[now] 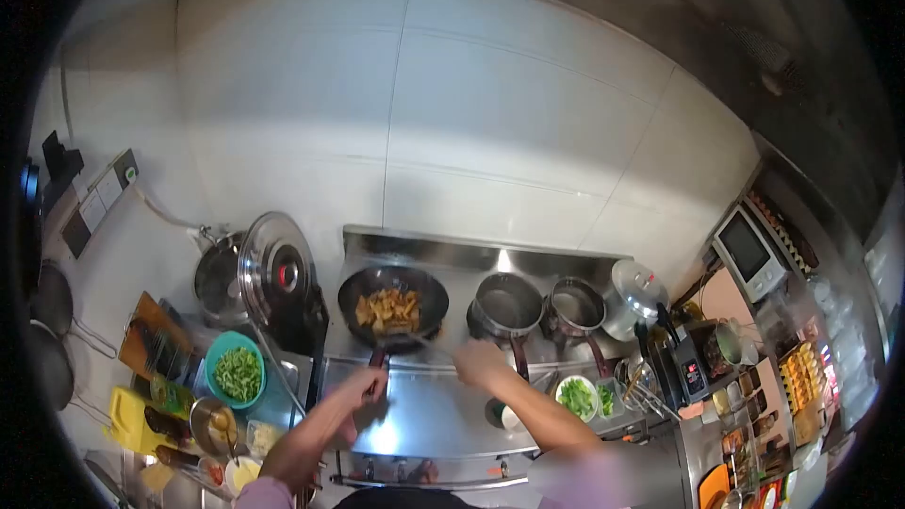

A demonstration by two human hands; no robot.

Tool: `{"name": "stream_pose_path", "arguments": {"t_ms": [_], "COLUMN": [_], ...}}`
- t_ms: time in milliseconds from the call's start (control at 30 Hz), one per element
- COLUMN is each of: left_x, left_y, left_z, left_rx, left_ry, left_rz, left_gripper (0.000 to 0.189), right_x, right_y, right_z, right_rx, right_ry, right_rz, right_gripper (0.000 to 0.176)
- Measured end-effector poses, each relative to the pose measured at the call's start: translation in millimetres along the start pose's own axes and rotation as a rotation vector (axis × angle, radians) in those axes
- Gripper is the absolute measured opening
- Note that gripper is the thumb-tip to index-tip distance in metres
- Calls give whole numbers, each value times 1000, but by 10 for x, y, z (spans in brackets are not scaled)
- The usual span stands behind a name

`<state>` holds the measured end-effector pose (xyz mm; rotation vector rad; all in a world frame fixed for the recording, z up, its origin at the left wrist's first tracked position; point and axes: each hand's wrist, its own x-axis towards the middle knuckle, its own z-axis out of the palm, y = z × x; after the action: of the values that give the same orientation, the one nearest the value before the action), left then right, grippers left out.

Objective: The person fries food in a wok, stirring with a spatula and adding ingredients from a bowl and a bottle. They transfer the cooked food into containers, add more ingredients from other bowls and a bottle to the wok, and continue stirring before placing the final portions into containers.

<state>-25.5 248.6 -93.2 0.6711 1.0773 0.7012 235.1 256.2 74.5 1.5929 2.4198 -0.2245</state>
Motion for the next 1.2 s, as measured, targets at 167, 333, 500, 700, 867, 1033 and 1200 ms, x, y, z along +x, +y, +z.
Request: {"name": "stream_pose_path", "arguments": {"t_ms": [167, 333, 500, 700, 867, 1033, 1200], "left_x": [-32, -223, 357, 480, 507, -31, -734], "left_y": [-444, -542, -401, -581, -653, -637, -1349], "left_z": [-22, -40, -176, -272, -296, -69, -635], "left_rx": [164, 182, 72, 120, 146, 12, 101], "left_ry": [174, 193, 134, 133, 268, 364, 461], "left_rz": [63, 51, 18, 17, 83, 44, 233], "left_gripper": [22, 20, 24, 24, 26, 42, 39], "right_x": [103, -163, -67, 641, 612, 1010, 660], "right_y": [15, 55, -141, -36, -158, -121, 184], "right_z": [390, 583, 151, 984, 842, 1107, 1609], "right_rx": [34, 39, 39, 134, 271, 330, 111], "right_ry": [60, 20, 25, 99, 178, 234, 301], "right_rz": [-16, 1, 87, 138, 295, 286, 69], "right_gripper": [34, 36, 22, 31, 30, 21, 17]}}
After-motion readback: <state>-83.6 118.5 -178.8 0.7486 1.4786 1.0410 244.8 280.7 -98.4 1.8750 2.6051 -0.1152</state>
